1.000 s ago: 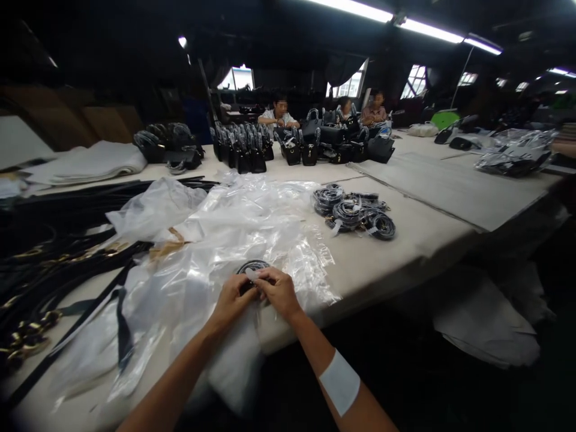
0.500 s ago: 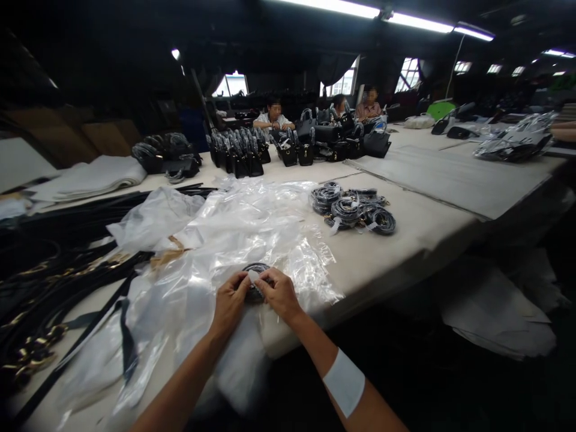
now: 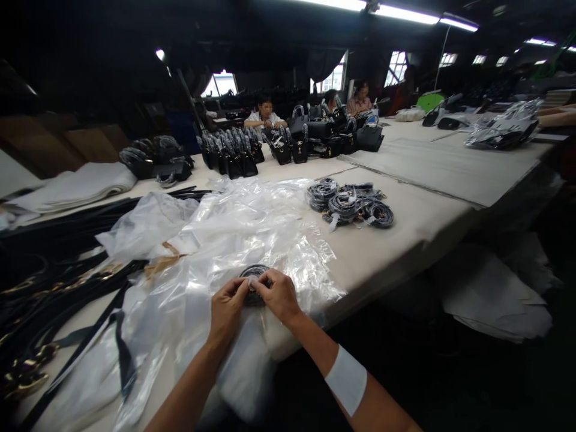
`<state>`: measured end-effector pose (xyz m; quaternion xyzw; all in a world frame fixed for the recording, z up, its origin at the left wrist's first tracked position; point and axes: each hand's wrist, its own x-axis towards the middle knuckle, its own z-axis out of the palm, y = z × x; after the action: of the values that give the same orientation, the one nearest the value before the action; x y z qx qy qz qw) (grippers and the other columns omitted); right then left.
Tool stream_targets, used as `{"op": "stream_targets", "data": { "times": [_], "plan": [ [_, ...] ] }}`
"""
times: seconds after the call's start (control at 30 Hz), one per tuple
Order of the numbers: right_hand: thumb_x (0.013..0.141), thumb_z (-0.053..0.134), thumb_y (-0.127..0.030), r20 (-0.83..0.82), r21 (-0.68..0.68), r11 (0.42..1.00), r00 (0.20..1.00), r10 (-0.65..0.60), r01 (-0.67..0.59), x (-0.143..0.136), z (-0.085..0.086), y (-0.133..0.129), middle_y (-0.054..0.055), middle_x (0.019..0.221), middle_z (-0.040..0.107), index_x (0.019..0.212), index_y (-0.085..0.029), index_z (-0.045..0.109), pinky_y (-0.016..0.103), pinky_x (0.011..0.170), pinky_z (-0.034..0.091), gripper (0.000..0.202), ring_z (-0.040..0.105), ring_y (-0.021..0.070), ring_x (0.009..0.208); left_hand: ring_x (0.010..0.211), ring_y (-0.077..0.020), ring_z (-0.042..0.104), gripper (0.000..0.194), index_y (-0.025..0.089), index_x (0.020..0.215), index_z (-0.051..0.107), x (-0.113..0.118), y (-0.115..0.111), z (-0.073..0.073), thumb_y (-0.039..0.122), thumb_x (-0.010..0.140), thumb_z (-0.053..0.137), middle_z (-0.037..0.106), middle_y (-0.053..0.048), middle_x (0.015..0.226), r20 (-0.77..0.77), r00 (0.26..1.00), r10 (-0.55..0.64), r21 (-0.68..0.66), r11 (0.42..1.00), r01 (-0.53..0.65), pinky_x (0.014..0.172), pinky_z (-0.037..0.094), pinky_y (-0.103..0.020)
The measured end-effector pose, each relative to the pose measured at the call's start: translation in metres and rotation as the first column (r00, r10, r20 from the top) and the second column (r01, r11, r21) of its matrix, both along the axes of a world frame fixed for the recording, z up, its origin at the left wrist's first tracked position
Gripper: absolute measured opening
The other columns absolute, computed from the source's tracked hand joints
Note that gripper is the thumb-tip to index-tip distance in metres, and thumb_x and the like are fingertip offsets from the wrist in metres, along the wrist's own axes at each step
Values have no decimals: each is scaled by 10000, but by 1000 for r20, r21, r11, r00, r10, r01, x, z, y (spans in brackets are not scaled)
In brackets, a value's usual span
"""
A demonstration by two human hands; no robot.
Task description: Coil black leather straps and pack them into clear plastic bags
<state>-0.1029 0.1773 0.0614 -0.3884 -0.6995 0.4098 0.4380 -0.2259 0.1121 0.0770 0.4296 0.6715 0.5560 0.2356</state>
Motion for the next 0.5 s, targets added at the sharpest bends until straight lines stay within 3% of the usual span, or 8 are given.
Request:
{"op": "stream_targets", "data": {
  "times": [0.23, 0.5],
  "plan": [
    [781, 697, -276, 59, -16, 1000, 998, 4, -3, -3, 4, 6, -24, 609, 595, 599, -189, 601, 231, 571, 394, 223, 536, 126, 582, 797, -182, 634, 244, 194, 870, 714, 2, -1, 2, 418, 840, 621, 714, -6, 811, -30, 999, 25, 10, 1000, -25, 759, 476, -272],
    [815, 685, -397, 34, -19, 1000, 999, -21, 22, -3, 4, 0, -14, 628, 600, 632, -196, 596, 227, 567, 410, 286, 529, 127, 588, 753, -175, 630, 251, 190, 871, 702, 3, -5, 6, 417, 861, 596, 694, -3, 769, -46, 999, 18, 16, 1000, -17, 739, 485, -266]
  ]
}}
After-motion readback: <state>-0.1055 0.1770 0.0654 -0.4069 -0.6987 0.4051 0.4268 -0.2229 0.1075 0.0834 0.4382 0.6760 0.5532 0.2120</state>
